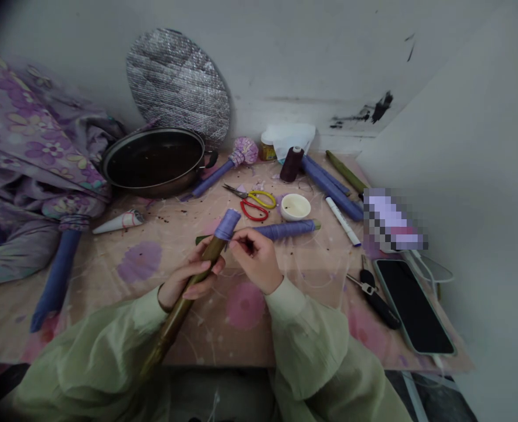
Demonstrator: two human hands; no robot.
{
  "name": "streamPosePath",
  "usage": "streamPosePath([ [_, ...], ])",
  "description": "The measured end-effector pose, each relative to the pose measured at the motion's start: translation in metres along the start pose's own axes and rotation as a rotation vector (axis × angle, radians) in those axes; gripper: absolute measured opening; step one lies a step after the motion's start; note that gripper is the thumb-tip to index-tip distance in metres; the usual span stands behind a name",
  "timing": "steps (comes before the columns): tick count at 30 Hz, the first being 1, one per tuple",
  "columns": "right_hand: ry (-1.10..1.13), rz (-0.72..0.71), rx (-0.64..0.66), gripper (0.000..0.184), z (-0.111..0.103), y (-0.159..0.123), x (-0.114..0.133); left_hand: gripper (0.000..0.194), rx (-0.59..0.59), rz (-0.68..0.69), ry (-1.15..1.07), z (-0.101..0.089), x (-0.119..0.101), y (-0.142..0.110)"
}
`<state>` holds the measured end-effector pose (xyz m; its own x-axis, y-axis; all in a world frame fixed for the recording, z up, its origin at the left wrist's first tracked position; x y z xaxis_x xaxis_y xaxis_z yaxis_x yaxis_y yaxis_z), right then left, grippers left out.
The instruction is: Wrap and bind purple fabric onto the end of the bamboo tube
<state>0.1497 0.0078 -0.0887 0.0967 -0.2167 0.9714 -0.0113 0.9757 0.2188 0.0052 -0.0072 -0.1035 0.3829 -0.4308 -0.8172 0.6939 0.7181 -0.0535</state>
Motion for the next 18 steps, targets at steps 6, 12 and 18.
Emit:
streamPosePath([
  [6,-0.016,0.021,-0.025,0.011,0.0005,-0.0005,-0.0002,0.028,-0.030,-0.001,0.007,0.0002,-0.0003,-0.0001],
  [12,-0.008,0.035,-0.046,0.014,0.0013,-0.0003,-0.0008,0.028,-0.052,-0.007,0.029,-0.0010,-0.0001,0.0018],
  [18,-0.006,0.038,-0.054,0.014,0.0016,0.0005,0.0006,0.036,-0.181,-0.050,-0.004,-0.0008,-0.0027,0.0031],
])
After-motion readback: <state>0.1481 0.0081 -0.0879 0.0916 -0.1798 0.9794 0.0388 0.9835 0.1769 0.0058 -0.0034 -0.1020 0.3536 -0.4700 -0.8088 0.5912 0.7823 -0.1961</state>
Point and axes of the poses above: each hand's wrist, its own y-axis towards the middle knuckle, its own z-axis out of the palm, x = y × z, the point moved 3 cm from there along y, towards the middle knuckle, and after that the axes turned 15 degrees about y, right-handed, at the moved point
